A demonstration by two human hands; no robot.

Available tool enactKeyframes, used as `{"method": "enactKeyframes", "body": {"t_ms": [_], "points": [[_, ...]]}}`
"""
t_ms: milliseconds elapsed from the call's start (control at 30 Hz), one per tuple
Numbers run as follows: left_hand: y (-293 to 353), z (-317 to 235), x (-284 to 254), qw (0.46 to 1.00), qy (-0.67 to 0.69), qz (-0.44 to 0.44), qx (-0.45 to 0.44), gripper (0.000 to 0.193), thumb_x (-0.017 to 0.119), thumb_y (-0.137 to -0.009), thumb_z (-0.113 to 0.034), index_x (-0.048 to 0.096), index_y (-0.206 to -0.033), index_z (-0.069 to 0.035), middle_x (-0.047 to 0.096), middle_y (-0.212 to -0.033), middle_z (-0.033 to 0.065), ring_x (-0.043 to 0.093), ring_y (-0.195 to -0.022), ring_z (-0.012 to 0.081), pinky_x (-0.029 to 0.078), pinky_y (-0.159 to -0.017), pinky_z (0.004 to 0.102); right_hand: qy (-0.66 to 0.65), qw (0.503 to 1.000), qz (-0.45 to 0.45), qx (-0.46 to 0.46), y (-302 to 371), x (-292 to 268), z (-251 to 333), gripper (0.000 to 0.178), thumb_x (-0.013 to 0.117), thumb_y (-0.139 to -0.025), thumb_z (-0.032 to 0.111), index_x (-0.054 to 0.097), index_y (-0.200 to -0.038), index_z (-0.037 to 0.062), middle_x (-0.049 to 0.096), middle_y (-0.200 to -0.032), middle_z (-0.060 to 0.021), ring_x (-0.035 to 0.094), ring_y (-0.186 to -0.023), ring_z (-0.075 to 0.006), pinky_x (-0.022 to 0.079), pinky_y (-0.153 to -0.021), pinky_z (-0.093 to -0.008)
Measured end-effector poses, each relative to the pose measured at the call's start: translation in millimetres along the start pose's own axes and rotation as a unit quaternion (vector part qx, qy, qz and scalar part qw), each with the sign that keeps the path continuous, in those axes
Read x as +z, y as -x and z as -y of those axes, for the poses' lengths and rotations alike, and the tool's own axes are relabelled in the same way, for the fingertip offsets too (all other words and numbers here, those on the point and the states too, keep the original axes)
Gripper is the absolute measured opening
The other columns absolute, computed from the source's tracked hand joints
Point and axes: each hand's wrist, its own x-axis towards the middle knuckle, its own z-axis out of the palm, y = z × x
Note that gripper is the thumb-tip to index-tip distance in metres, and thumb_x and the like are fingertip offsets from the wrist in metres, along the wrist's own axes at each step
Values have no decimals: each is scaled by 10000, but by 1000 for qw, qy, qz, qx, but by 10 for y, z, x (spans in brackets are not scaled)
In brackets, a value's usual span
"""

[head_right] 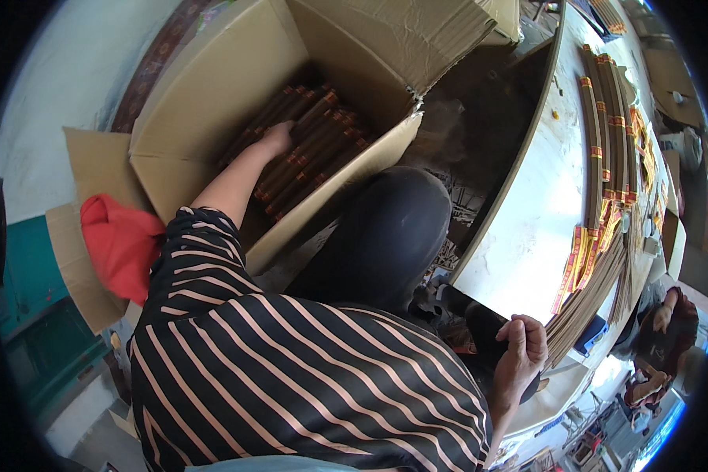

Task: The person gathers thin sticks from a pile on a table, aligns them into a bundle, and wraps a small red and yellow paper label around the middle. The person then places the finished bundle into a cardboard box. The process is repeated multiple times.

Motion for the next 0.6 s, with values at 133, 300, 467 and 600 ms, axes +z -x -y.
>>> {"method": "enactKeyframes", "body": {"t_ms": [133,300,467,600], "points": [[-311,350,310,1000,8,-16,-10,311,492,-848,-158,556,-1127,-38,580,-1097,236,546,-1051,371,412,-893,422,26,999,22,26,-69,31,-7,132,582,-881,97,593,-912,-31,572,-681,-45,503,-611,-92,401,-596,-202],[-591,603,541,995,-1,77,-68,372,452,-885,-248,519,-1204,-69,578,-1116,216,536,-1080,346,400,-932,407,42,997,31,51,-159,163,23,119,575,-881,87,592,-909,-28,564,-678,-38,505,-624,-87,399,-605,-200],[-744,990,813,986,66,140,-65,375,471,-880,-275,522,-1207,-99,554,-1174,186,512,-1113,340,397,-938,422,71,995,-2,67,-133,207,129,107,557,-874,63,587,-916,-30,562,-678,-39,506,-628,-92,405,-613,-205],[-972,1818,1120,953,277,91,-85,377,487,-877,-296,524,-1209,-122,535,-1221,161,494,-1139,336,394,-942,433,98,992,4,75,-277,180,282,121,577,-857,61,598,-904,-49,576,-694,-57,533,-636,-107,435,-606,-220]]}}
